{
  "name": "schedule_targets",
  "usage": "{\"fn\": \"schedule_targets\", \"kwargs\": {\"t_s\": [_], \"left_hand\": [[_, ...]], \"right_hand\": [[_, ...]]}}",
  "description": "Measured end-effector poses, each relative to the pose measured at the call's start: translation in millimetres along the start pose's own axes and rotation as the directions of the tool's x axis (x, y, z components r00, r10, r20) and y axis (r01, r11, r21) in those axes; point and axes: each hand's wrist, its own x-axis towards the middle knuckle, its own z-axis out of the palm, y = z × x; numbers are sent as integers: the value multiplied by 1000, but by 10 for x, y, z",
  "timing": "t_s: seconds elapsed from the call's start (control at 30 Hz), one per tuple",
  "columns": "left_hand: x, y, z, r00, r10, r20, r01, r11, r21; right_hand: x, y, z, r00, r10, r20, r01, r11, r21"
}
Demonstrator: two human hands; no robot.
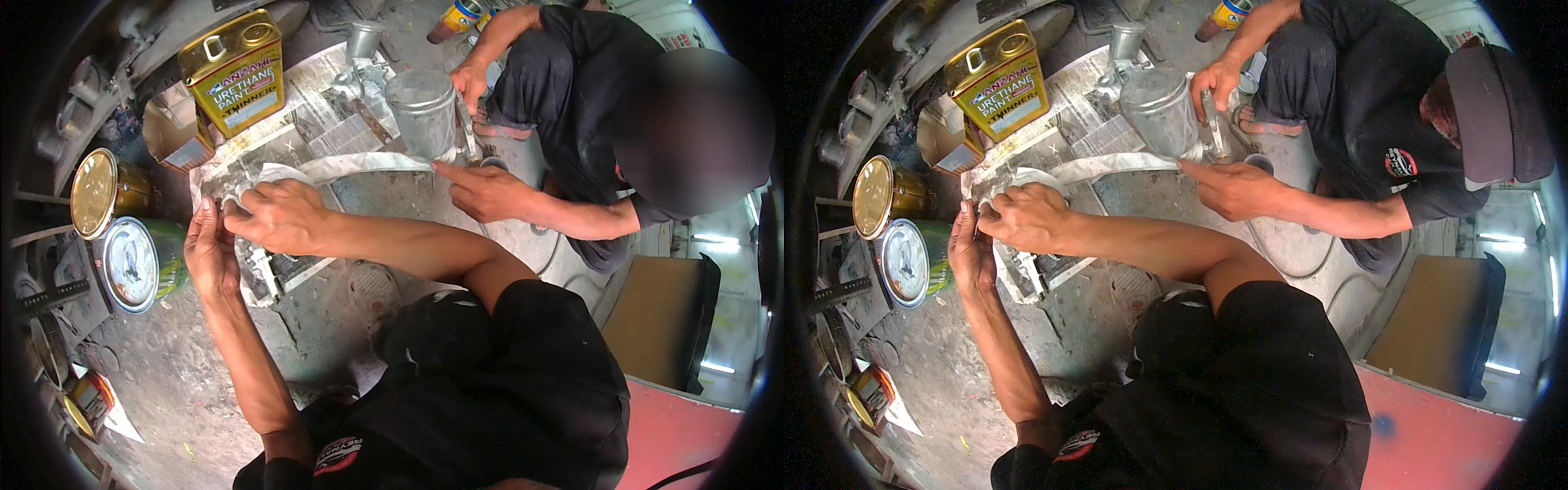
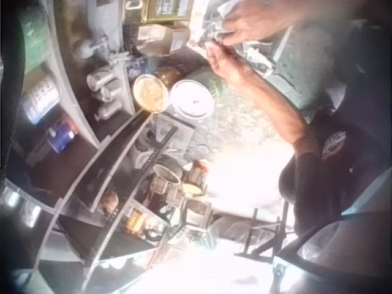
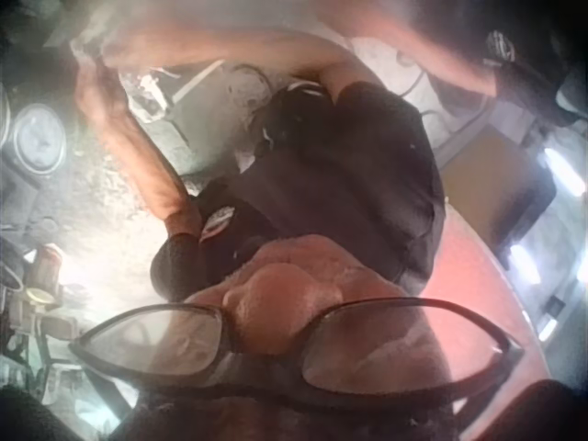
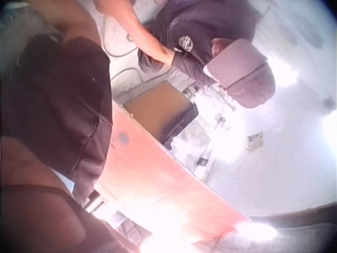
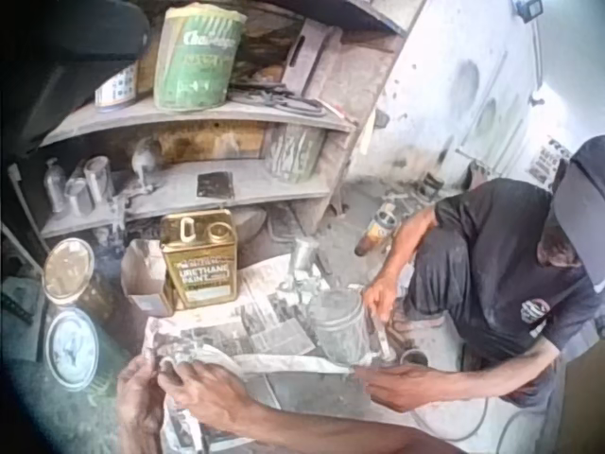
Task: The person sits on the floor and assembles a spray gun. They wipe small metal parts with a cloth, insert them into the gun body, and tighten components by hand. The person also handles a paint thinner can and a spray gun cup.
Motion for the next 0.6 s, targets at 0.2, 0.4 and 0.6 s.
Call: {"fn": "schedule_targets", "kwargs": {"t_s": [0.2, 0.4, 0.6], "left_hand": [[16, -319, -117, 989, 132, 67, -133, 991, 16], [66, -404, -48, 952, 98, 290, -88, 995, -47], [104, -197, -27, 995, 47, 93, -62, 982, 176]], "right_hand": [[27, -41, -36, 816, 407, 412, -553, 757, 348], [-144, 160, 274, 407, 412, 815, -657, -488, 575], [-91, 79, 68, 922, 361, 143, -388, 866, 315]]}}
